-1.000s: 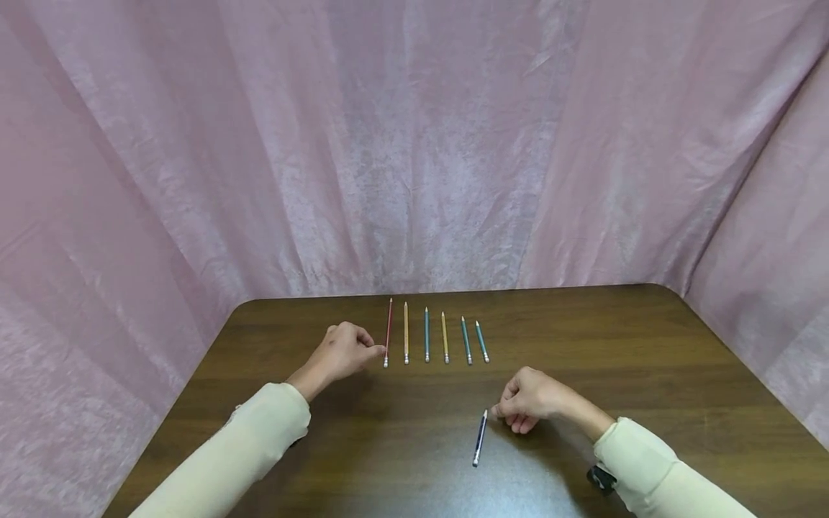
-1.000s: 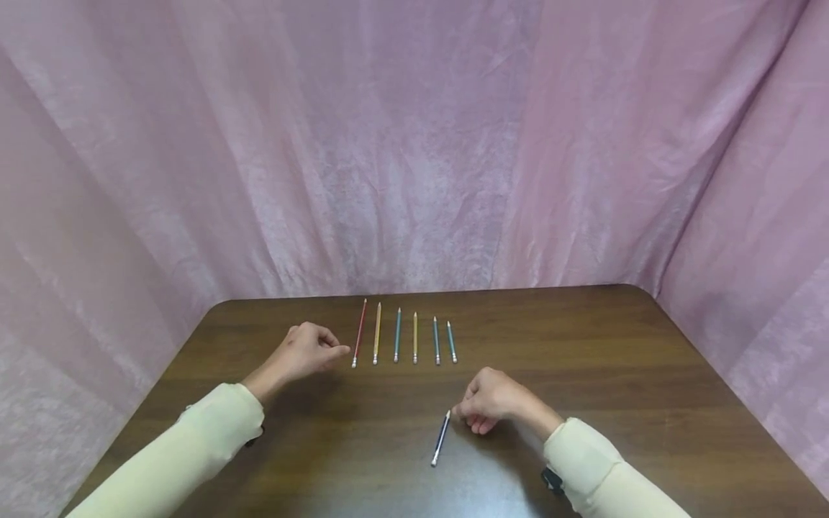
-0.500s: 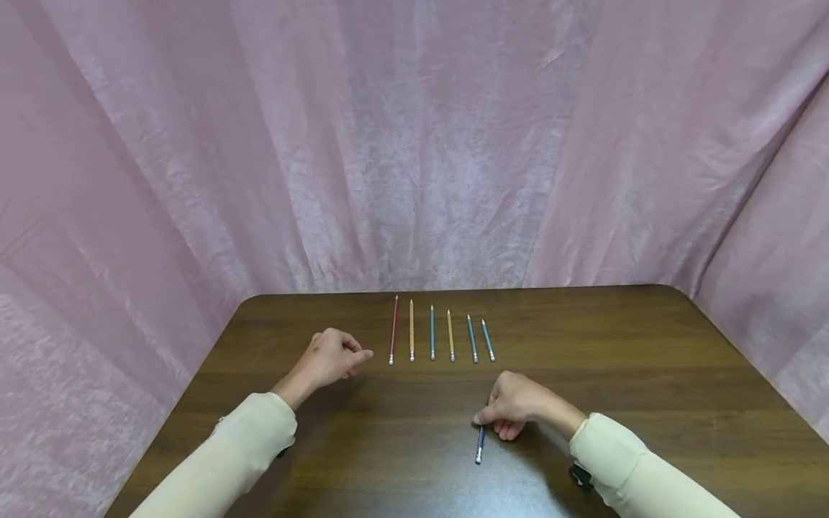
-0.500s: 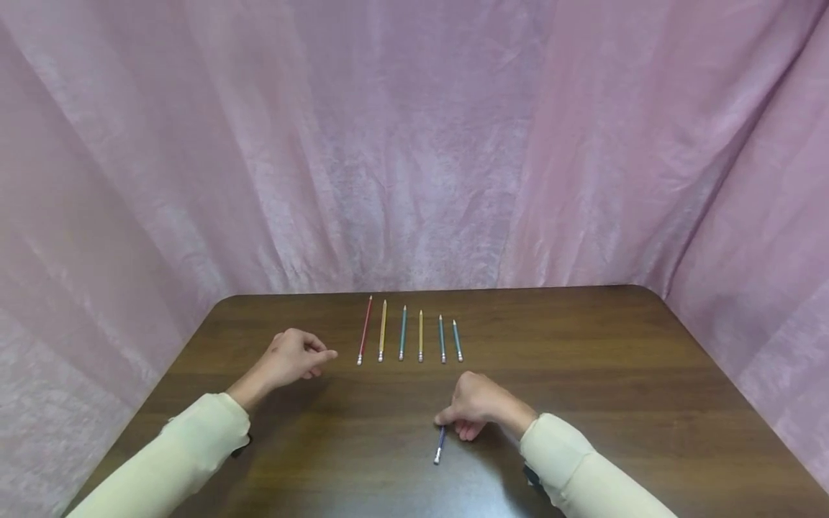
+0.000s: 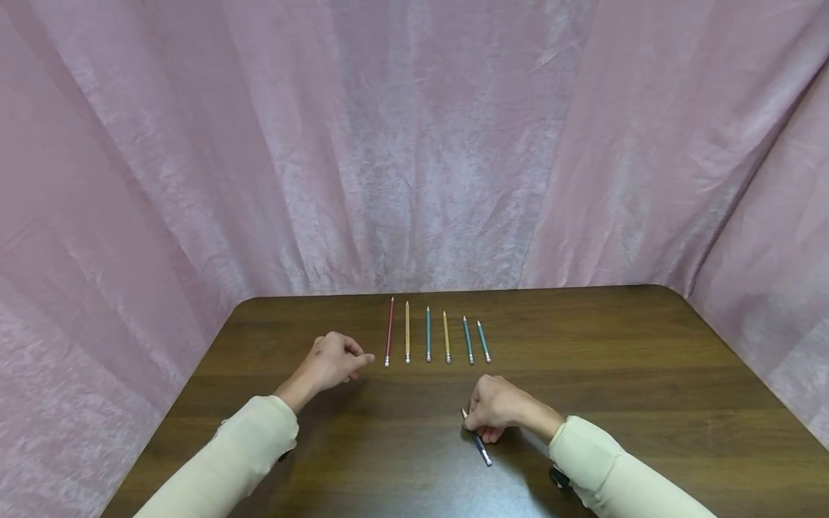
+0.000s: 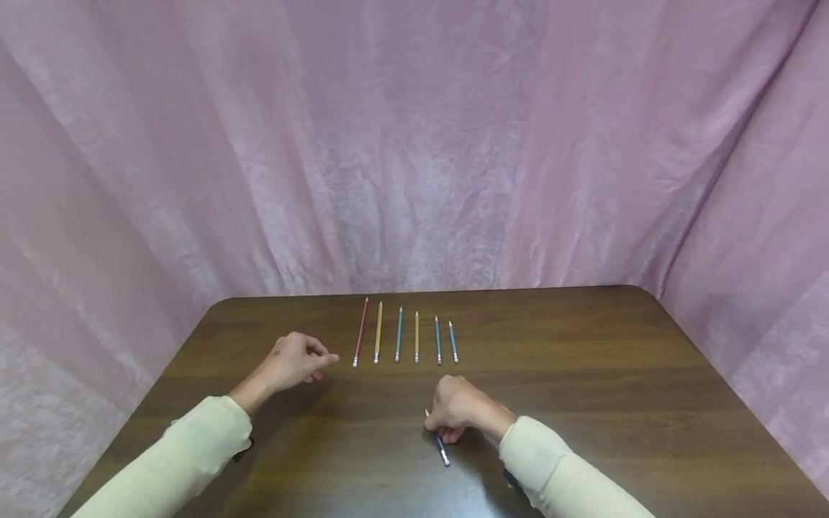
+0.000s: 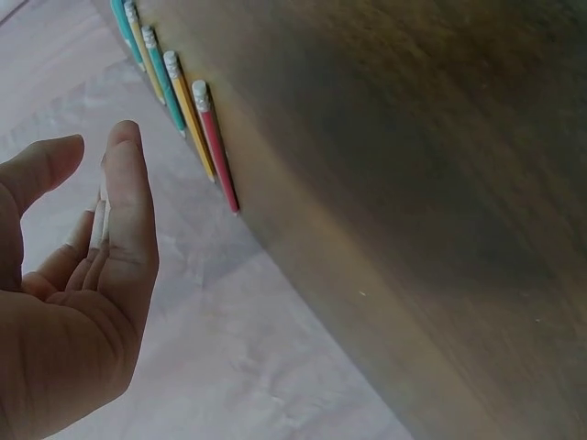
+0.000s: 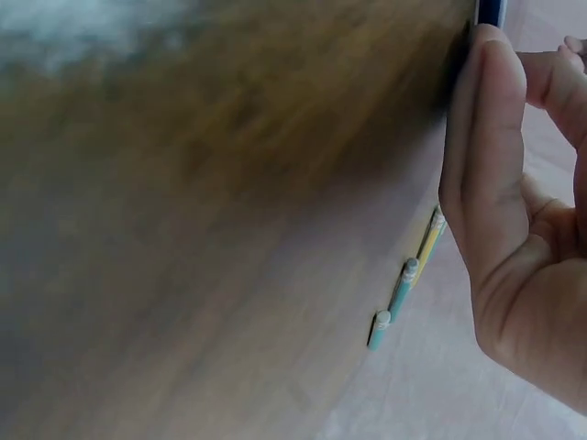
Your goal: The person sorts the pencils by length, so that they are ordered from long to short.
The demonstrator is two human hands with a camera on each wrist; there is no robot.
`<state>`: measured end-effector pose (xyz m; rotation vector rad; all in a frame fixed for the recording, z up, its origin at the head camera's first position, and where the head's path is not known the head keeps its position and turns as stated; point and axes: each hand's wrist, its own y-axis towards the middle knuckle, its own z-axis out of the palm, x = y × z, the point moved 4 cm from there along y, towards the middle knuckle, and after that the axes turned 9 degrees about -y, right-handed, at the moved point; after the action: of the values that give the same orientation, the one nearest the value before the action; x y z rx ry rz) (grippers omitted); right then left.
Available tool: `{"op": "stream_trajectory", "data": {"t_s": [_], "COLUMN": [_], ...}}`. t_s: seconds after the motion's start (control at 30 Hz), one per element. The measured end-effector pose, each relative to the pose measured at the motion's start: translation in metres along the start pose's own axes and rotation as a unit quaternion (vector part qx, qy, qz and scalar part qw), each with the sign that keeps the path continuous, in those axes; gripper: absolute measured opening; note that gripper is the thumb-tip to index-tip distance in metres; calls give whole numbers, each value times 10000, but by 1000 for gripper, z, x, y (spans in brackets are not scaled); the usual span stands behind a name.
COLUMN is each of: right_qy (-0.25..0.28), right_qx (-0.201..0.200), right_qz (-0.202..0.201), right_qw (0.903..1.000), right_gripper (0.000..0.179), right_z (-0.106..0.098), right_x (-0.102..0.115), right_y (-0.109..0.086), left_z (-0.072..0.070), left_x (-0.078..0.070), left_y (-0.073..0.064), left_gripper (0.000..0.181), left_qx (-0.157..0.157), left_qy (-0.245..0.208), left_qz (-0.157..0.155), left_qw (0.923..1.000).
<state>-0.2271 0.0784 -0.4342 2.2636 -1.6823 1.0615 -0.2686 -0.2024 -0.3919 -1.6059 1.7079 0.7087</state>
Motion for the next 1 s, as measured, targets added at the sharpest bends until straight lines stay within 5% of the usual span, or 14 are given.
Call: {"op": "stream_trajectory", "data": {"t_s": [0.33,1.0], "right_qy": [141,206], "right_qx": [95,-245], "right_qz": [-30,255], "right_qw": [9999,9992], "right_gripper": [16,10], "right_z": [-10,-88], "right_x": [-6,-39], "right_y": [-3,33], "left_z": [2,13], "left_x": [-7,-22], "left_y": [7,29], "left_gripper": [20,24], "left_qx": [-33,21], "left_qy": [85,36], "left_qz": [128,250], "left_qw": [9999,9997]}}
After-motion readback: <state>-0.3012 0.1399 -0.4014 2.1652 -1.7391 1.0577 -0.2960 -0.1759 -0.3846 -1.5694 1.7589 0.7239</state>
